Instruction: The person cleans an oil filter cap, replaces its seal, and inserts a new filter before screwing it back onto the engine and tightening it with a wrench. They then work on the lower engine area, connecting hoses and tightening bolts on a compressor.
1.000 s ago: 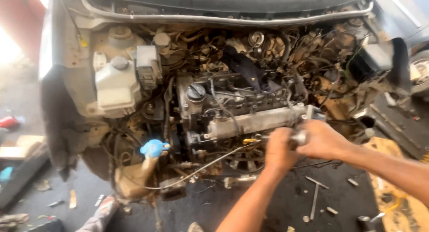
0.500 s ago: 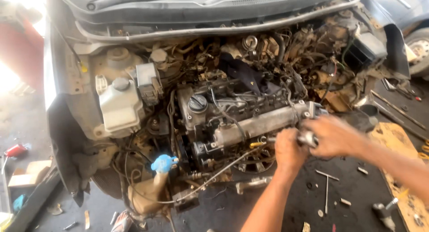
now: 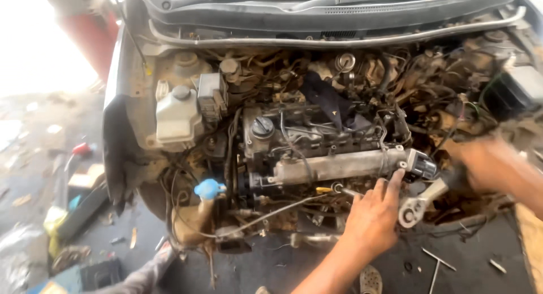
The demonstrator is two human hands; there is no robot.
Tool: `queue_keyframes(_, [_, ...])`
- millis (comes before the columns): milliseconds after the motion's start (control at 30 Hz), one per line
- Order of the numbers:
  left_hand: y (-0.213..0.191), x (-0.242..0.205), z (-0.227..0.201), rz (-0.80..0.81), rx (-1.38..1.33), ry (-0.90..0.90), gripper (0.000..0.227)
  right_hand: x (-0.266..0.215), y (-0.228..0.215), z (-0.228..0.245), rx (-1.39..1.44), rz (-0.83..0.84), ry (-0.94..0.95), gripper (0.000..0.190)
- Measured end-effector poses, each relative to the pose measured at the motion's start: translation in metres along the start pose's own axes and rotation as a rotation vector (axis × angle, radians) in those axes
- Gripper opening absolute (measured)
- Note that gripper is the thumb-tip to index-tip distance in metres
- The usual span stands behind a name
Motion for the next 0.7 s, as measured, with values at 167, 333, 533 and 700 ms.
queue_keyframes(167, [0.024,0.029,-0.031,-0.392,0.088,-0.41,0.116,-0.028,-0.27,0.08,0.137,-0.906,-0.527,0.046])
queue_keyframes(333, [0.001,0.041,-0.048,-0.75,0.384,-0.855,0.11,-0.05,-0.324,0.14,-0.224,-1.498,-0.834,0.012])
queue_keyframes(533, [0.033,0.056,-0.031,-0.676,0.992,-1.059,0.053,-0.011,-0.297,0.106,0.013,-1.369,-0.846,0.009])
queue_keyframes(700, [0.019,0.037,-0.019,-0.345,1.072,-0.503,0.021,-0.014,-0.18,0.017,0.313,-1.255,-0.719,0.022])
Point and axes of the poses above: each hand's wrist, its own x-axis towards the middle knuckle, its own y-axis out of the palm, z = x × y, the point moved 5 cm from there along x, towards the middle knuckle, and after that the axes turned 2 degrees about -x, right-handed, at the moved point
